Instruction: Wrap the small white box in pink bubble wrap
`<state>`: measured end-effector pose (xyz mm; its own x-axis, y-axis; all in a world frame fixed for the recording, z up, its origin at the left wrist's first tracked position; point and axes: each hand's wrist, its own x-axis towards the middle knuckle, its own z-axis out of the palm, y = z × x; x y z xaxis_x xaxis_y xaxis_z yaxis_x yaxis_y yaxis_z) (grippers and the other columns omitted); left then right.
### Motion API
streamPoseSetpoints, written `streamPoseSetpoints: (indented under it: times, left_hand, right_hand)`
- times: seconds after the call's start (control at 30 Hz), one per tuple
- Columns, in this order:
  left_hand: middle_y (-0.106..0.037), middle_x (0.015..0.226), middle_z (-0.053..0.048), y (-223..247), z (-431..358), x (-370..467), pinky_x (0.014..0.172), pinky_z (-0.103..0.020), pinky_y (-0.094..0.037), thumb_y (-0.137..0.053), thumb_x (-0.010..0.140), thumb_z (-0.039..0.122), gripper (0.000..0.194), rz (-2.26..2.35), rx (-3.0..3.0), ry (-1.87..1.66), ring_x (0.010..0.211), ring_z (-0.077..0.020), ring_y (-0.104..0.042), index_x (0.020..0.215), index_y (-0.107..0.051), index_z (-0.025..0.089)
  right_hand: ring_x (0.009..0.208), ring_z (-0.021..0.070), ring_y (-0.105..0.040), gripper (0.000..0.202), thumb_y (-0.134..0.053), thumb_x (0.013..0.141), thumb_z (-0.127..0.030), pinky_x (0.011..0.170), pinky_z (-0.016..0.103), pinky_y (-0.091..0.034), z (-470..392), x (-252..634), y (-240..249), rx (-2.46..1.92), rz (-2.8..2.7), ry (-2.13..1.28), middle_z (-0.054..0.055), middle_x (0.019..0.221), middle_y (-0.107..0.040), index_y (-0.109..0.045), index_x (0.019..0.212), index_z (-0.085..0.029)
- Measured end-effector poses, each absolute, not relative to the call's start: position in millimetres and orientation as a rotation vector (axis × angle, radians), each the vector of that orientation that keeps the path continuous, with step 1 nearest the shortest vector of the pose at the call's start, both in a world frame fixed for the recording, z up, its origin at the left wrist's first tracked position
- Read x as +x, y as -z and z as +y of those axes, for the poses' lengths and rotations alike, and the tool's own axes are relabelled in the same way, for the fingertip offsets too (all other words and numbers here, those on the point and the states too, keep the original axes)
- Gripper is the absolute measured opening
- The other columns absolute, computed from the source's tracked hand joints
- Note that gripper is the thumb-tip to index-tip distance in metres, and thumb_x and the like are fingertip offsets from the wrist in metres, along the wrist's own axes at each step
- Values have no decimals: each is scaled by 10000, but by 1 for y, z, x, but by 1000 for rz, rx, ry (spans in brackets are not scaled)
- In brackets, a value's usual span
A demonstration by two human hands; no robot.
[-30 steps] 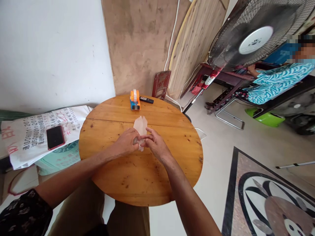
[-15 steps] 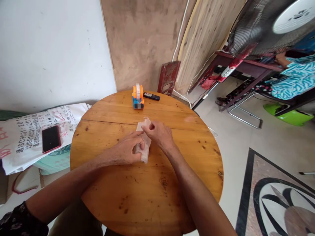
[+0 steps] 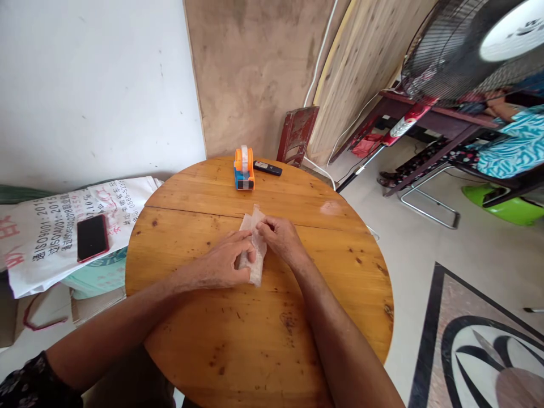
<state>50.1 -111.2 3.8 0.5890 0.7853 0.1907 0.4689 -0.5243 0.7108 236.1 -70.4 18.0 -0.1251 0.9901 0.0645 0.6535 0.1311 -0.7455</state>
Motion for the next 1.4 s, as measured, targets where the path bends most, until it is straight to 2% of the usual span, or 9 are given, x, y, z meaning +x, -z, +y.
streamPoseSetpoints:
  times: [0.27, 0.53, 0.63, 0.7, 0.77, 0.97, 1.13, 1.3, 1.4]
  left_hand:
    - [-631, 1108, -60, -1, -111, 49, 971, -441, -491, -592, 692, 152, 178, 952, 2203, -702, 1243, -297, -505, 851, -575, 231]
    - [-628, 953, -42, -7, -110, 48, 921, -421, -490, -573, 692, 134, 154, 908, 2157, -692, 1027, -250, -553, 821, -561, 216]
    - [-612, 1153, -79, -5, -113, 48, 980, -459, -471, -584, 685, 135, 178, 938, 2166, -744, 1146, -278, -532, 843, -576, 216]
    - [-529, 1356, -100, -3, -115, 48, 1051, -496, -420, -589, 683, 127, 194, 947, 2204, -808, 1267, -304, -474, 856, -579, 213]
    - [-479, 1446, -105, -1, -117, 47, 1097, -511, -371, -582, 690, 116, 193, 923, 2264, -854, 1322, -309, -438, 858, -569, 210]
    - [-674, 1106, -95, 4, -114, 48, 1012, -438, -439, -553, 687, 127, 170, 845, 2327, -894, 1144, -267, -560, 839, -551, 203]
    - [-674, 1061, -101, 4, -112, 48, 964, -419, -454, -543, 684, 142, 160, 830, 2326, -882, 1081, -266, -577, 835, -559, 194]
    - [-676, 1045, -93, 4, -112, 49, 964, -421, -448, -535, 678, 146, 163, 831, 2320, -872, 1059, -263, -582, 831, -550, 200]
    - [-675, 1051, -92, 4, -113, 49, 964, -422, -447, -526, 677, 144, 164, 832, 2310, -864, 1058, -260, -580, 829, -543, 201]
  right_hand:
    - [617, 145, -506, 212, -585, 746, -352, 586, 265, -394, -67, 250, -19, -1496, -1929, -763, 11, 684, -661, -730, 753, -197]
    - [614, 136, -505, 225, -603, 764, -286, 589, 259, -398, -66, 256, -15, -1481, -2054, -707, 19, 735, -663, -769, 889, -200]
    - [661, 145, -544, 243, -592, 759, -239, 615, 253, -411, -65, 253, -9, -1506, -2132, -663, 27, 777, -676, -772, 919, -207]
    - [679, 150, -558, 249, -589, 768, -236, 625, 254, -412, -66, 250, -6, -1517, -2177, -641, 30, 789, -676, -776, 931, -209]
    - [686, 154, -566, 250, -584, 777, -239, 633, 259, -411, -66, 248, -5, -1510, -2209, -632, 33, 793, -677, -779, 930, -209]
    - [730, 174, -610, 214, -576, 776, -315, 692, 283, -457, -62, 248, 0, -1469, -1978, -720, 40, 806, -712, -751, 811, -197]
    - [622, 155, -564, 268, -599, 744, -385, 598, 280, -455, -48, 258, 4, -1591, -1655, -705, 29, 759, -681, -688, 883, -175]
    - [567, 136, -527, 268, -636, 747, -440, 529, 254, -407, -32, 253, -2, -1780, -1735, -675, 2, 663, -622, -641, 801, -178]
    - [562, 128, -520, 203, -708, 686, -358, 509, 236, -372, -26, 242, -10, -1902, -1781, -638, -12, 621, -607, -625, 745, -183]
